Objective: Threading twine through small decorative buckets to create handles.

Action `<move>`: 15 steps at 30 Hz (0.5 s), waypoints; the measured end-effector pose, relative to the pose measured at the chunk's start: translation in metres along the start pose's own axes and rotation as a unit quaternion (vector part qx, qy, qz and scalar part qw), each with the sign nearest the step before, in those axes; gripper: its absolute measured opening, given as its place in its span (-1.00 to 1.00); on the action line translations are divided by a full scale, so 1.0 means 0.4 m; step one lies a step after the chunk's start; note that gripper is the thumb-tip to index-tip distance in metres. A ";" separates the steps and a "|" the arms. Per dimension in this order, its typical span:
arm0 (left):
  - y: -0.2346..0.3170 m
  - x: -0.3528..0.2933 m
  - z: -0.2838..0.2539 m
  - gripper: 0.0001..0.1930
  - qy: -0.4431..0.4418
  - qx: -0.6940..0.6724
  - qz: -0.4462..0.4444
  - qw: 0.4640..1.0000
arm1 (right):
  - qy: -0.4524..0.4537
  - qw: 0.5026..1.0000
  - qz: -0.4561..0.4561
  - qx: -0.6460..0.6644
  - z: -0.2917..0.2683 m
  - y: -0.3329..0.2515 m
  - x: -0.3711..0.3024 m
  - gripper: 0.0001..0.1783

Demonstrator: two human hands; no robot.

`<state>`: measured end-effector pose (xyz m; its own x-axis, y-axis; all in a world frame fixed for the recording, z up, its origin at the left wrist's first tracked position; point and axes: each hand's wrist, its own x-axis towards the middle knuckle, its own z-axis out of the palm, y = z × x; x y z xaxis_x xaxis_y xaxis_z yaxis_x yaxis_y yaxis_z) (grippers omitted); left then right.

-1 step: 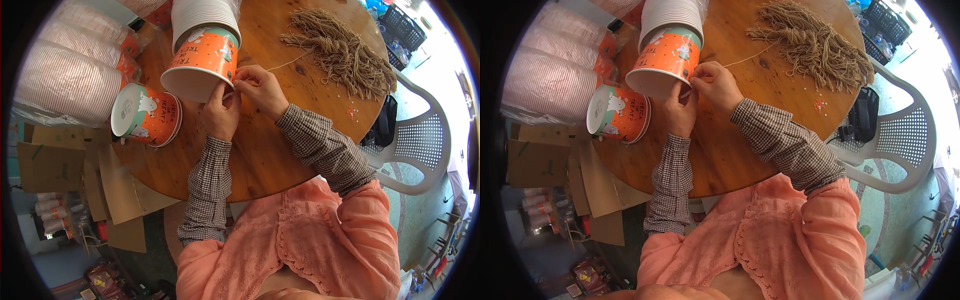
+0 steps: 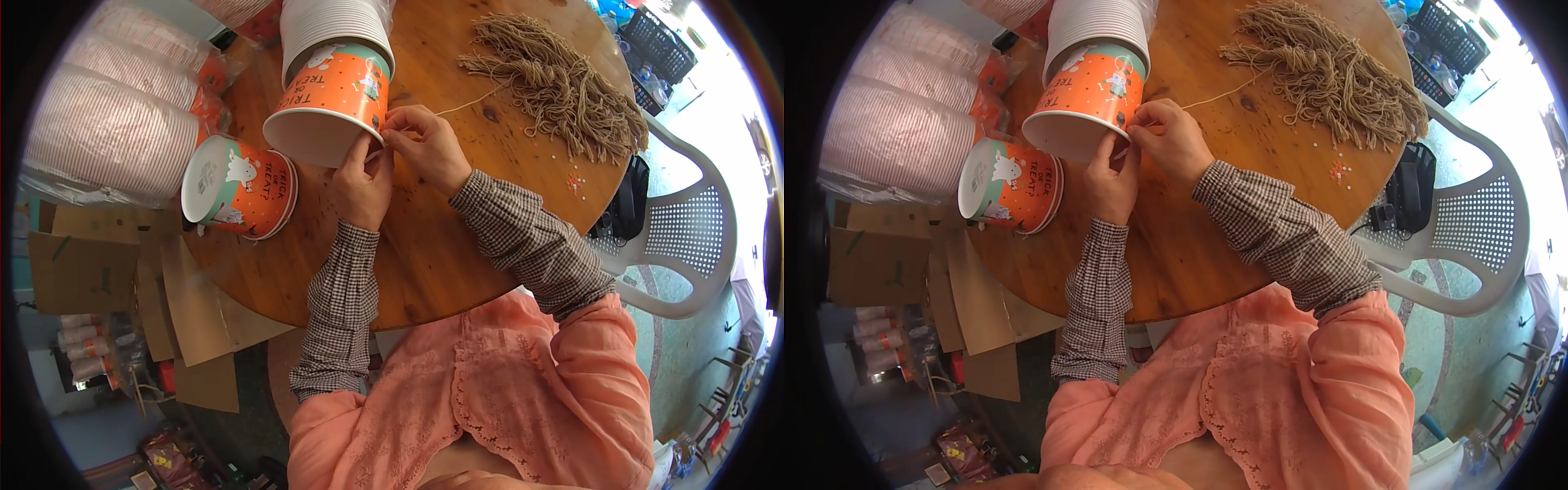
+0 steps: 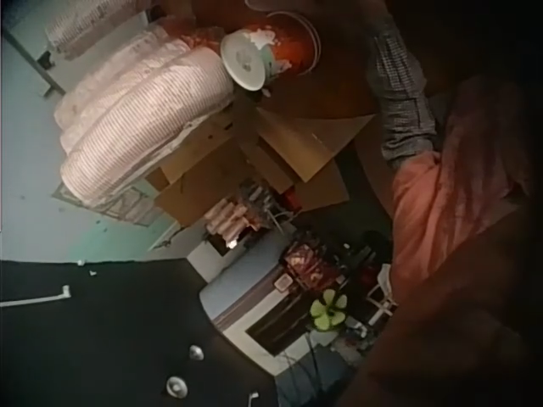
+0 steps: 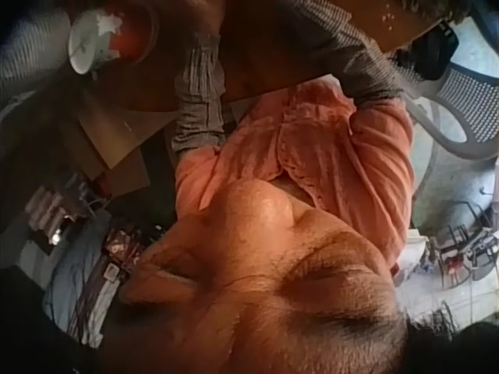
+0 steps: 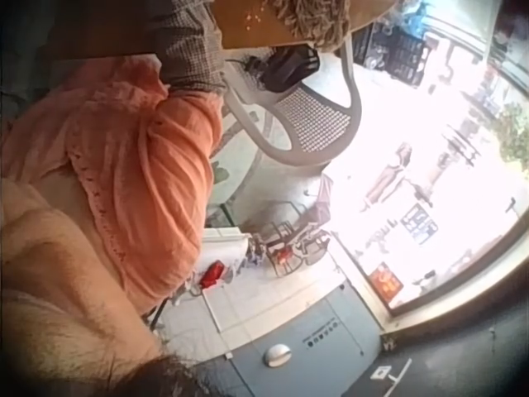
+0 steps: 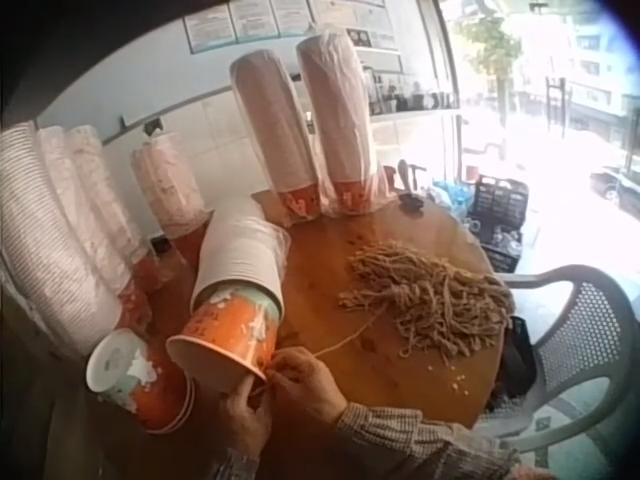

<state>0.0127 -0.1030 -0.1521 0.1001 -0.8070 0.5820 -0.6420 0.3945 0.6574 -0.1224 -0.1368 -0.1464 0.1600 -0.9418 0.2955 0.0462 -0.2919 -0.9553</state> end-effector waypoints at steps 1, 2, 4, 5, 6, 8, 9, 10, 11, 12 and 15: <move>0.003 -0.001 -0.003 -0.73 -0.001 0.006 -0.001 1.000 | 0.004 1.000 -0.005 -0.005 -0.002 0.000 0.002 -0.86; 0.005 -0.001 -0.005 -0.77 -0.002 0.011 -0.002 1.000 | 0.007 1.000 -0.009 -0.010 -0.003 -0.003 0.003 -0.87; -0.008 -0.001 -0.004 -0.79 0.004 0.000 -0.006 1.000 | 0.003 1.000 0.006 0.007 -0.005 -0.011 0.002 -0.87; -0.012 0.002 -0.005 -0.81 0.010 -0.011 -0.011 1.000 | -0.001 0.999 0.021 0.025 -0.004 -0.018 0.001 -0.86; -0.015 0.004 -0.004 -0.81 0.010 -0.010 -0.011 1.000 | -0.002 0.999 0.021 0.025 -0.004 -0.024 -0.001 -0.86; -0.014 0.011 0.002 -0.82 0.023 -0.012 -0.042 0.999 | -0.012 1.000 -0.006 0.018 -0.006 -0.030 -0.004 -0.85; -0.010 0.015 0.005 -0.82 0.023 -0.012 -0.042 0.999 | -0.012 1.000 -0.006 0.018 -0.008 -0.027 -0.004 -0.85; -0.006 0.019 0.007 -0.82 0.019 -0.035 -0.069 0.997 | -0.013 1.000 -0.003 0.023 -0.008 -0.022 -0.003 -0.84; -0.002 0.022 0.004 -0.83 0.016 -0.057 -0.096 0.994 | -0.016 0.999 -0.001 0.029 -0.005 -0.022 -0.004 -0.83; -0.007 0.023 0.007 -0.83 0.018 -0.056 -0.096 0.994 | -0.018 0.999 -0.001 0.030 -0.001 -0.023 -0.005 -0.83; -0.012 0.025 0.013 -0.87 0.047 -0.090 -0.085 0.991 | -0.028 0.999 0.002 0.020 0.003 -0.025 -0.007 -0.80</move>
<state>0.0128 -0.1154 -0.1519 0.2716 -0.8268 0.4926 -0.4653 0.3352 0.8192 -0.1223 -0.1312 -0.1377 0.2158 -0.9319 0.2915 0.0850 -0.2795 -0.9564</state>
